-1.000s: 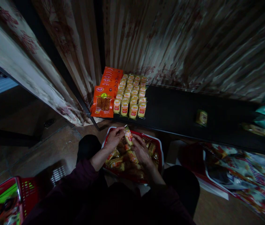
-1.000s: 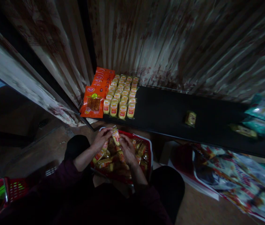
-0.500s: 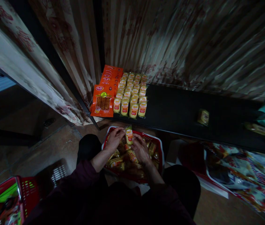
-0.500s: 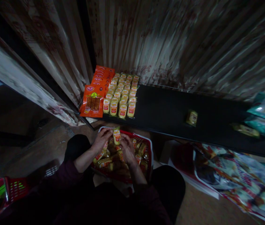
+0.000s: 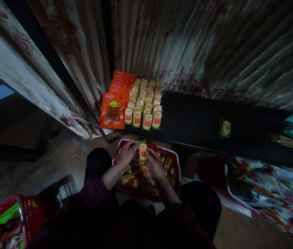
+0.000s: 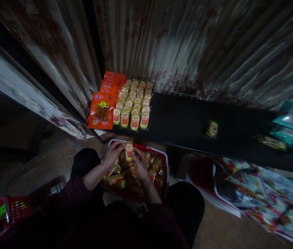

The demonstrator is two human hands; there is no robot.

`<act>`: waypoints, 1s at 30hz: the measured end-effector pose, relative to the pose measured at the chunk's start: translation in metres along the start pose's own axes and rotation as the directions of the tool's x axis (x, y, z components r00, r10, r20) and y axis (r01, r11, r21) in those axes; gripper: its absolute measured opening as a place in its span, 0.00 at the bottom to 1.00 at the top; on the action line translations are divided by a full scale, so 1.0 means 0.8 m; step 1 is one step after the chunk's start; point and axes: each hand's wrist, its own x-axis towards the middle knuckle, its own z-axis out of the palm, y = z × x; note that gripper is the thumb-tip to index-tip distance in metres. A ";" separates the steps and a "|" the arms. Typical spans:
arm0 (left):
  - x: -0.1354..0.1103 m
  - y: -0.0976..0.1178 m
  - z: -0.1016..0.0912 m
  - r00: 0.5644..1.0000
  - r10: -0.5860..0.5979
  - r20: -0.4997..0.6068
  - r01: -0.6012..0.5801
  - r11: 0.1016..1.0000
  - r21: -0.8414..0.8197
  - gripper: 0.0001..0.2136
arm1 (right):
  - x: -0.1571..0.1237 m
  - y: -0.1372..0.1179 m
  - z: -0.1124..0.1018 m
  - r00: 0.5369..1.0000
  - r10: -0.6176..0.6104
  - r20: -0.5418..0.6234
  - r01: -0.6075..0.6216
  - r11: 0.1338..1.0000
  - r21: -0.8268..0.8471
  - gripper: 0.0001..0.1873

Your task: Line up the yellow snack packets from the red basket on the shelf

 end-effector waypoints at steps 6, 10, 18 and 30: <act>-0.005 -0.004 -0.001 0.999 0.038 -0.006 -0.038 0.999 -0.006 0.14 | -0.005 -0.006 0.004 1.000 -0.018 -0.011 0.018 1.000 0.004 0.18; -0.007 -0.003 -0.002 0.998 0.063 -0.012 -0.062 0.998 0.023 0.14 | -0.009 -0.007 0.004 0.999 -0.047 -0.027 0.046 0.999 -0.026 0.19; -0.008 0.005 0.004 0.999 0.043 0.000 -0.043 0.999 0.002 0.11 | -0.010 -0.007 -0.001 0.999 -0.026 -0.025 0.026 0.999 0.032 0.18; -0.012 0.007 0.008 0.998 0.064 -0.010 -0.063 0.997 0.039 0.07 | -0.009 0.003 -0.011 0.997 -0.051 0.063 0.051 0.999 -0.005 0.17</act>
